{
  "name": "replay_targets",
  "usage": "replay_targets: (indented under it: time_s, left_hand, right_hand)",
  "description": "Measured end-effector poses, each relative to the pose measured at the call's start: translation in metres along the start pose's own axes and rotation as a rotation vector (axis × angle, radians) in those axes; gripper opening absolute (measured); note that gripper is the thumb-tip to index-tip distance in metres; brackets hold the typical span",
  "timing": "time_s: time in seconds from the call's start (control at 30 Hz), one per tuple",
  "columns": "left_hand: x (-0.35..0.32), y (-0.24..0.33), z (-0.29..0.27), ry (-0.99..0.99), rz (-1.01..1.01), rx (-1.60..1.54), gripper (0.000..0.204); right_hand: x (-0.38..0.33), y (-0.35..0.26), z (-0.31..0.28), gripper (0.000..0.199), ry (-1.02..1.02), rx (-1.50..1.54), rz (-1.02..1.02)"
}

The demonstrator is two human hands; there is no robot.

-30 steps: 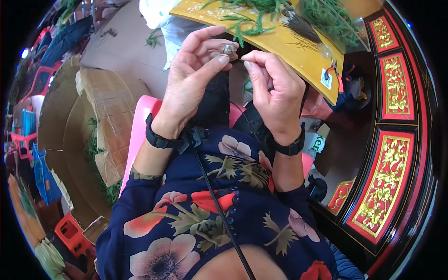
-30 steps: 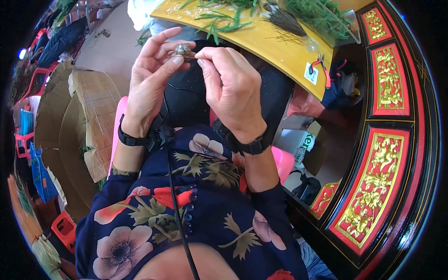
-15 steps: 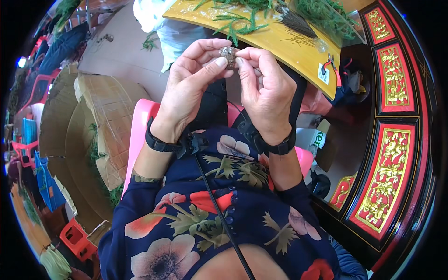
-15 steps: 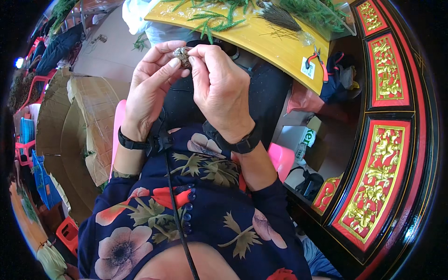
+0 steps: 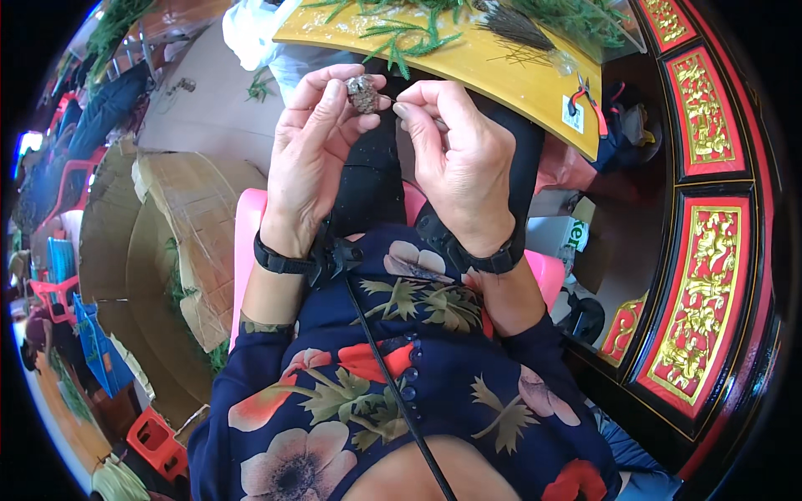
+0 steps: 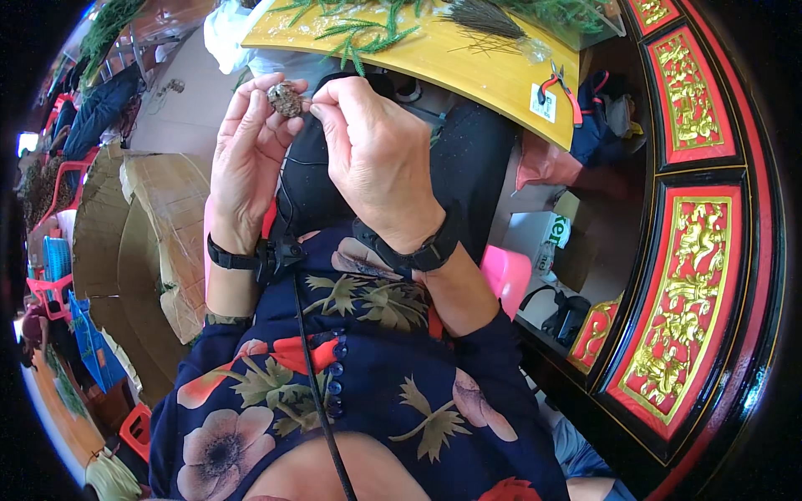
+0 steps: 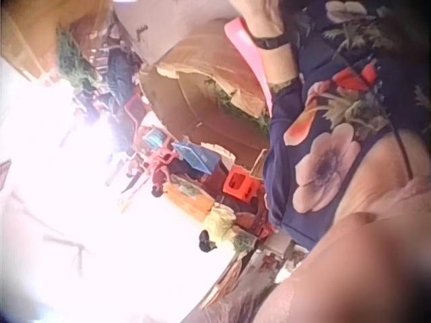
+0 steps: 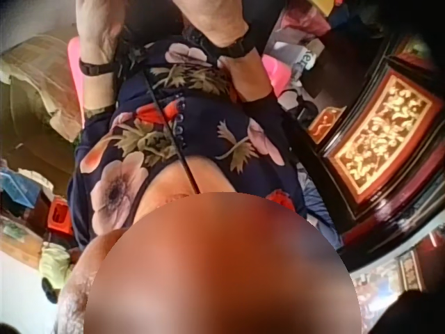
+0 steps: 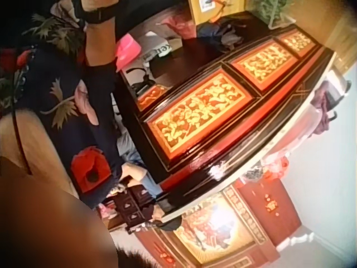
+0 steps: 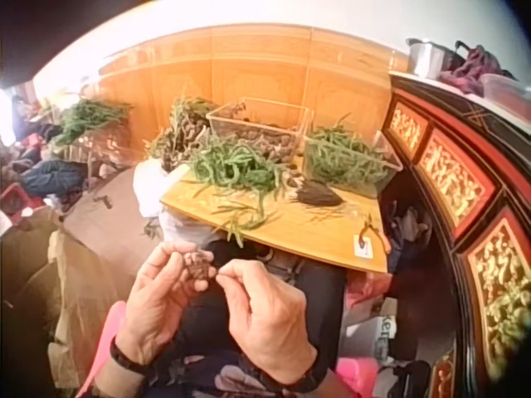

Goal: Assembling artificial evergreen branches using wire cutters to trim and secure parts.

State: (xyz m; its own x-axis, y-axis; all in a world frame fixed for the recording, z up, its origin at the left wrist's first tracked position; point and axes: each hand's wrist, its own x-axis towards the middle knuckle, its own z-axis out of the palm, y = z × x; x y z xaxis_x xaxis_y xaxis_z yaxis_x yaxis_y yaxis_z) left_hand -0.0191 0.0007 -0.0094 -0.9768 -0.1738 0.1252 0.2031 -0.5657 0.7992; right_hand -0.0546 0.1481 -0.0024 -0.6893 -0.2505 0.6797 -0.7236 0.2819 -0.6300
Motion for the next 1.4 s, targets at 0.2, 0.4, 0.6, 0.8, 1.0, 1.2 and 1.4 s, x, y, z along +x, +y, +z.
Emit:
replay_targets:
  time_s: [0.2, 0.4, 0.6, 0.8, 1.0, 1.2, 1.4]
  left_hand:
    - [0.001, -0.004, -0.004, -0.121, -0.05, -0.007, 0.027]
    - [0.001, -0.002, -0.006, -0.19, -0.036, 0.01, 0.028]
    - [0.001, 0.001, -0.004, -0.221, -0.044, 0.064, 0.029]
    - [-0.001, 0.005, -0.003, -0.167, -0.047, 0.1, 0.029]
    - [-0.002, 0.007, -0.002, -0.117, -0.011, 0.213, 0.028]
    - [-0.002, 0.005, 0.0, -0.077, 0.017, 0.246, 0.028]
    - [-0.002, 0.002, -0.001, -0.04, 0.066, 0.279, 0.028]
  right_hand:
    - [0.001, 0.0, -0.001, 0.01, 0.032, 0.006, -0.026]
    - [0.002, 0.0, -0.003, 0.008, 0.036, -0.015, -0.055]
    - [0.004, -0.001, -0.007, 0.009, 0.027, -0.012, -0.054]
    - [0.008, 0.002, -0.014, 0.009, -0.026, 0.0, -0.068]
    - [0.01, 0.008, -0.014, 0.008, -0.029, -0.01, -0.115]
    - [0.01, 0.01, -0.014, 0.008, -0.042, -0.003, -0.119]
    - [0.01, 0.012, -0.014, 0.008, -0.048, -0.008, -0.117]
